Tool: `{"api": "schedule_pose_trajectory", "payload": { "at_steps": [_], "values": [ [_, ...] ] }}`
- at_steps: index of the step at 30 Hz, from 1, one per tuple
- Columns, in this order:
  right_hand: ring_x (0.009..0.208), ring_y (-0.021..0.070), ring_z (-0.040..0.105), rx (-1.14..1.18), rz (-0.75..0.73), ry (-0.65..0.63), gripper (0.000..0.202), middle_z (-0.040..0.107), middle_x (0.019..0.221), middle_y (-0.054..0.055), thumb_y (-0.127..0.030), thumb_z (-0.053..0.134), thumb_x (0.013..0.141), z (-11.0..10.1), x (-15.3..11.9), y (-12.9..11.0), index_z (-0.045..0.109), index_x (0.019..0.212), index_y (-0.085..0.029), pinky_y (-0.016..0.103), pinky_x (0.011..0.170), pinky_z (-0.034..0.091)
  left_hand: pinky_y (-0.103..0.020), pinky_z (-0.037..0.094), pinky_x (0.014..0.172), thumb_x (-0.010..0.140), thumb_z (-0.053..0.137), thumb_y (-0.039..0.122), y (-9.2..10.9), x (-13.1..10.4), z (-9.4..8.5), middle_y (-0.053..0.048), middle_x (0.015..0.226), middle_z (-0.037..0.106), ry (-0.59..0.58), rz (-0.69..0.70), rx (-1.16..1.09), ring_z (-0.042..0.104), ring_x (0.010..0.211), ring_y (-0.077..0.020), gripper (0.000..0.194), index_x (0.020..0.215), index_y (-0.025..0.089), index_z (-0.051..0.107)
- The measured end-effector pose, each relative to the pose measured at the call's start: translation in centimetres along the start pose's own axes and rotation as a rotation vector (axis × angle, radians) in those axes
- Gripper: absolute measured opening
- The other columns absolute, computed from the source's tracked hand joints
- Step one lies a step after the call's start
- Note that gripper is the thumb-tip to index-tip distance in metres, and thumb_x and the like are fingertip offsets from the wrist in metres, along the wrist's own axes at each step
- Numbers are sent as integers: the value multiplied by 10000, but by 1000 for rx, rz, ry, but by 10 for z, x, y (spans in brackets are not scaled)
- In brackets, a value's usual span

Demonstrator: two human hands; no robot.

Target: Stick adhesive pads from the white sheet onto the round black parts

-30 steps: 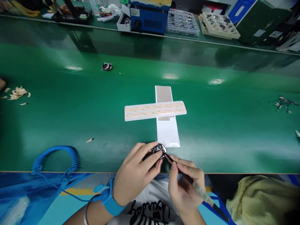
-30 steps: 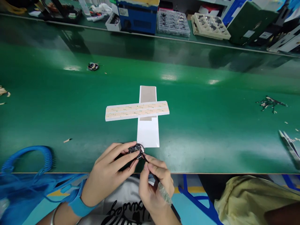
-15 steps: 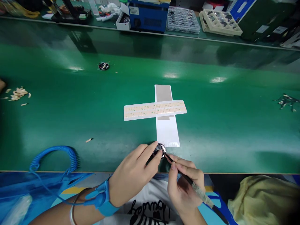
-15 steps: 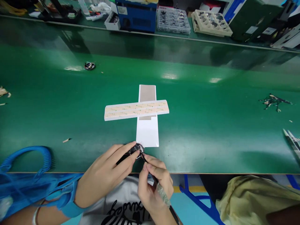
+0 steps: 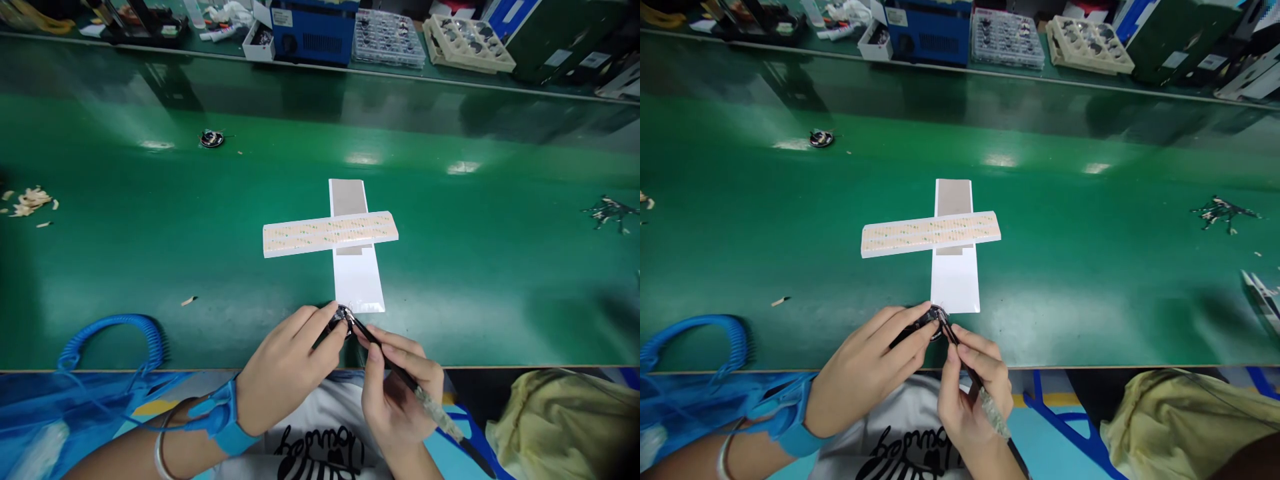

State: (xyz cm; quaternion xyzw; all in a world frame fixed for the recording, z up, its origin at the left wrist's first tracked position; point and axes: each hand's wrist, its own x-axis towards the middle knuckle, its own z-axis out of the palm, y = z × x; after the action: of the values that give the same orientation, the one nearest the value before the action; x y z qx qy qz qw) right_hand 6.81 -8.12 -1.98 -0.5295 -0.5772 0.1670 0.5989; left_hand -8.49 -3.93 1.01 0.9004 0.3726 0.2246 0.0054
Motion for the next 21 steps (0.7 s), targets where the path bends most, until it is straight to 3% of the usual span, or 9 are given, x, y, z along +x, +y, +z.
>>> {"api": "schedule_pose_trajectory", "payload": {
  "at_steps": [7, 21],
  "values": [
    [930, 188, 728, -45, -46, 10, 428, 682, 1020, 51, 84, 623, 777, 2, -1, 2, 569, 1073, -221, 322, 685, 676, -389, 600, 725, 887, 549, 94, -1, -1, 0, -156, 1089, 707, 45, -11, -16, 652, 868, -261, 217, 1042, 90, 701],
    [950, 199, 718, 74, -63, 35, 504, 624, 1061, 63, 131, 540, 788, 4, -2, 2, 526, 1144, -226, 347, 702, 693, -395, 588, 791, 897, 553, 88, -2, -5, 3, -138, 1160, 688, -12, -17, -59, 645, 955, -261, 303, 1188, 91, 637]
  ]
}}
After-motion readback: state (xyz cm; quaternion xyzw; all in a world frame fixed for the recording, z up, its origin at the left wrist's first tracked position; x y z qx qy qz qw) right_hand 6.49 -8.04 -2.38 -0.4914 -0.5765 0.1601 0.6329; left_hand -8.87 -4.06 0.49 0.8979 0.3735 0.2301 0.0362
